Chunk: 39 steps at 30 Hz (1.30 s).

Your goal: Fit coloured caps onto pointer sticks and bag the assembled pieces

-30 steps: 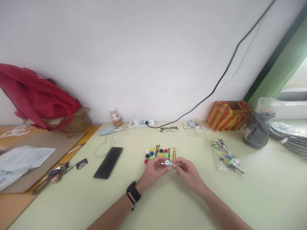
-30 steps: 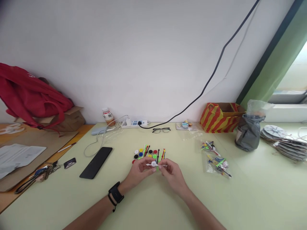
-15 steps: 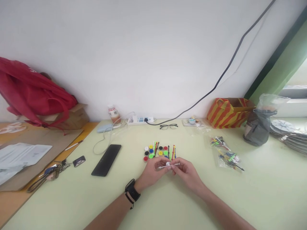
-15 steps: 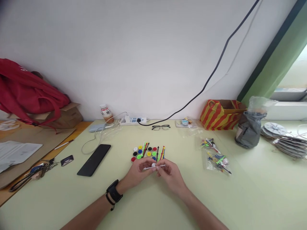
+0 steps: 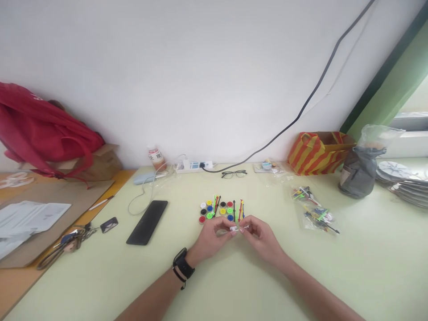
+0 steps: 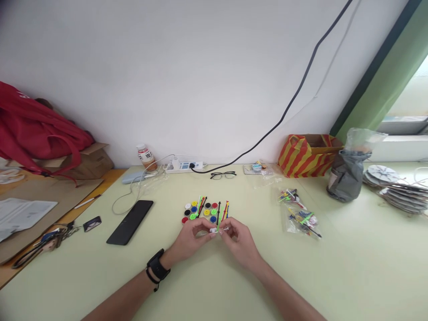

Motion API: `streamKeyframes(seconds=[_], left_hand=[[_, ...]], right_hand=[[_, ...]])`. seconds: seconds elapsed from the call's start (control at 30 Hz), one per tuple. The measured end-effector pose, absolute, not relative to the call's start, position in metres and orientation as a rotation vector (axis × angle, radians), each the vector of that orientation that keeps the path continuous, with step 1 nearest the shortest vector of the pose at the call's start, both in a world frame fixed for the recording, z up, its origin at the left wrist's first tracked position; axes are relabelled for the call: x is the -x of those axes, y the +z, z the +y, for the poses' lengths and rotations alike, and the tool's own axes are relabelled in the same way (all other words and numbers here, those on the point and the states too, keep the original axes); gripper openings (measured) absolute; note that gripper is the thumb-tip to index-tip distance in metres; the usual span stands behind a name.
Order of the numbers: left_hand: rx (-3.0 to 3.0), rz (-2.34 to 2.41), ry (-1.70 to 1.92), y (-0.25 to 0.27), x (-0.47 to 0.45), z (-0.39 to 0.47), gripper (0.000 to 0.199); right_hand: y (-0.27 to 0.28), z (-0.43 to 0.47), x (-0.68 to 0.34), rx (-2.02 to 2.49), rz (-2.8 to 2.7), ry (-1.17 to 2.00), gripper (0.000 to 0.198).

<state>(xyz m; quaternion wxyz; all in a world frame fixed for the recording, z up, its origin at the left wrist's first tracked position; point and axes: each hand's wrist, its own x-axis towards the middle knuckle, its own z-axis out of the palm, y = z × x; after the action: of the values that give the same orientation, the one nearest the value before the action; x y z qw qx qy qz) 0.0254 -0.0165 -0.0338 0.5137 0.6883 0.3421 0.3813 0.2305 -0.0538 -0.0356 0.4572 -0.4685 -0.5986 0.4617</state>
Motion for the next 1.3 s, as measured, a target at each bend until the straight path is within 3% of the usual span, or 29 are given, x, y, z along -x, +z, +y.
streamKeyframes(seconds=[0.43, 0.57, 0.73, 1.1, 1.23, 1.3], left_hand=[[-1.434, 0.64, 0.806, -0.022, -0.021, -0.013, 0.027], [-1.35, 0.605, 0.758, -0.017, -0.017, -0.011, 0.039], [-1.356, 0.632, 0.747, -0.019, -0.015, -0.008, 0.027], [-1.276, 0.743, 0.875, -0.033, -0.021, -0.005, 0.042], [-1.296, 0.805, 0.894, -0.032, -0.02, -0.005, 0.038], [-1.295, 0.805, 0.896, -0.033, -0.019, -0.005, 0.038]], right_hand=[[-0.038, -0.045, -0.238, 1.12, -1.399, 1.181, 0.044], [-0.037, -0.044, -0.238, 1.104, -1.403, 1.238, 0.047], [-0.039, -0.045, -0.236, 1.095, -1.425, 1.24, 0.043], [-0.037, -0.052, -0.236, 1.149, -1.533, 0.928, 0.043], [-0.039, -0.055, -0.232, 1.148, -1.548, 0.915, 0.064], [-0.04, -0.057, -0.231, 1.142, -1.529, 0.892, 0.064]])
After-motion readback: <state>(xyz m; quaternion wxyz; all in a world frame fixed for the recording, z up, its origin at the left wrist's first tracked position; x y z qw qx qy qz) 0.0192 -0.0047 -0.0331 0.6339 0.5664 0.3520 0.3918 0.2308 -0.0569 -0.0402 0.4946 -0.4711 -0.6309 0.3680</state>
